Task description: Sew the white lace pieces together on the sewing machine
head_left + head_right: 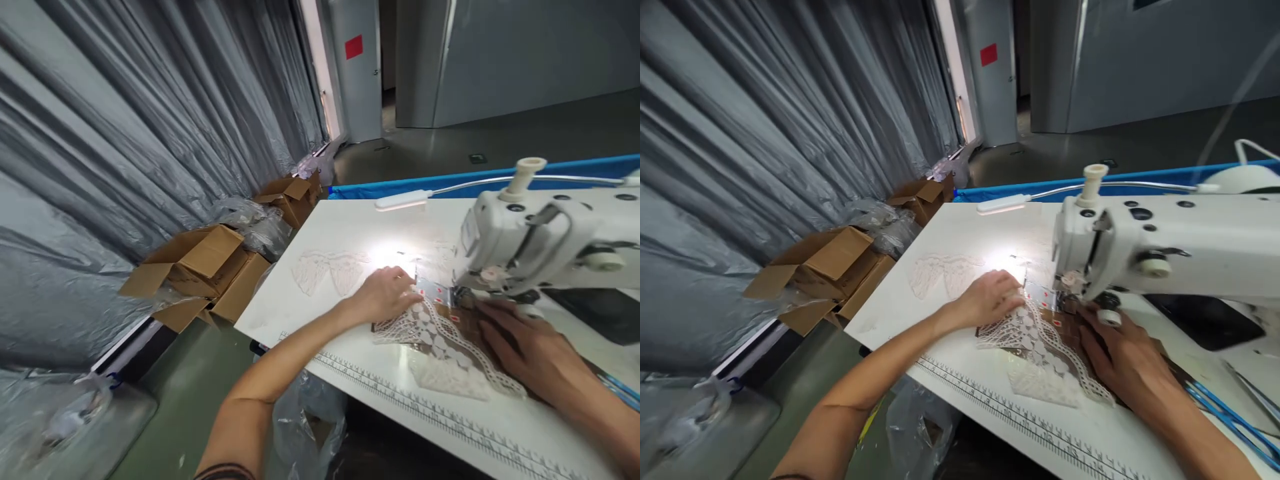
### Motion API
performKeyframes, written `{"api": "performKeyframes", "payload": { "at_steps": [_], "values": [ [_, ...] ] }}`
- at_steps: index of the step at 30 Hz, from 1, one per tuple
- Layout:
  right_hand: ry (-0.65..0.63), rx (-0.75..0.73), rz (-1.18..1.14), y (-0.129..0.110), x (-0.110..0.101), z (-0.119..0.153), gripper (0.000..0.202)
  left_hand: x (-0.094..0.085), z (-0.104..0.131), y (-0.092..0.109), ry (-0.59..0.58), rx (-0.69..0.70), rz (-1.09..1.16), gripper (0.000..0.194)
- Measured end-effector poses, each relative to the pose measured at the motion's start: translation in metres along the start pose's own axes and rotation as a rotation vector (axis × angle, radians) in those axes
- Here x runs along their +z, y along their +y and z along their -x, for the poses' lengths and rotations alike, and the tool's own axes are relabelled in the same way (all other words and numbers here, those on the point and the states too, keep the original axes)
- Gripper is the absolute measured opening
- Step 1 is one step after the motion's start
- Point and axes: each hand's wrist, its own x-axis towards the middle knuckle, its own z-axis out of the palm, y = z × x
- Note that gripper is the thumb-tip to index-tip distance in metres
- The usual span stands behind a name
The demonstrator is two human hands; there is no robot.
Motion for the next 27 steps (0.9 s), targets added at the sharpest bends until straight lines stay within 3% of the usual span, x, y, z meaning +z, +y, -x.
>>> {"api": "performKeyframes", "payload": {
  "at_steps": [5,9,11,14,18,21,23,27],
  "values": [
    [-0.042,0.026,-0.148,-0.02,-0.019,-0.003,0.036,0.005,-0.005,-0.02,0.068,-0.038,0.04,0.035],
    [-0.072,-0.031,-0.381,-0.032,-0.022,-0.001,0.036,0.004,-0.005,-0.006,0.056,0.061,0.153,0.023],
    [-0.127,-0.033,-0.449,-0.039,-0.023,-0.001,0.054,-0.003,-0.002,0.007,0.036,0.101,0.323,0.02],
    [-0.342,-0.04,-0.59,-0.051,-0.035,-0.002,0.072,-0.021,0.008,0.026,-0.017,0.03,0.629,0.016],
    [-0.667,0.107,-0.844,-0.06,-0.062,0.0,0.048,-0.046,0.024,0.036,-0.022,-0.181,0.871,0.022],
    [-0.794,0.23,-1.001,-0.052,-0.074,0.002,0.046,-0.05,0.031,0.032,-0.013,-0.296,0.874,0.027],
    [-0.802,0.302,-1.018,-0.04,-0.073,0.0,0.049,-0.044,0.03,0.026,-0.033,-0.315,0.781,0.03],
    [-0.547,0.446,-0.711,-0.019,-0.063,-0.014,0.042,-0.021,0.019,0.017,-0.028,-0.177,0.401,0.03]
  ]
}}
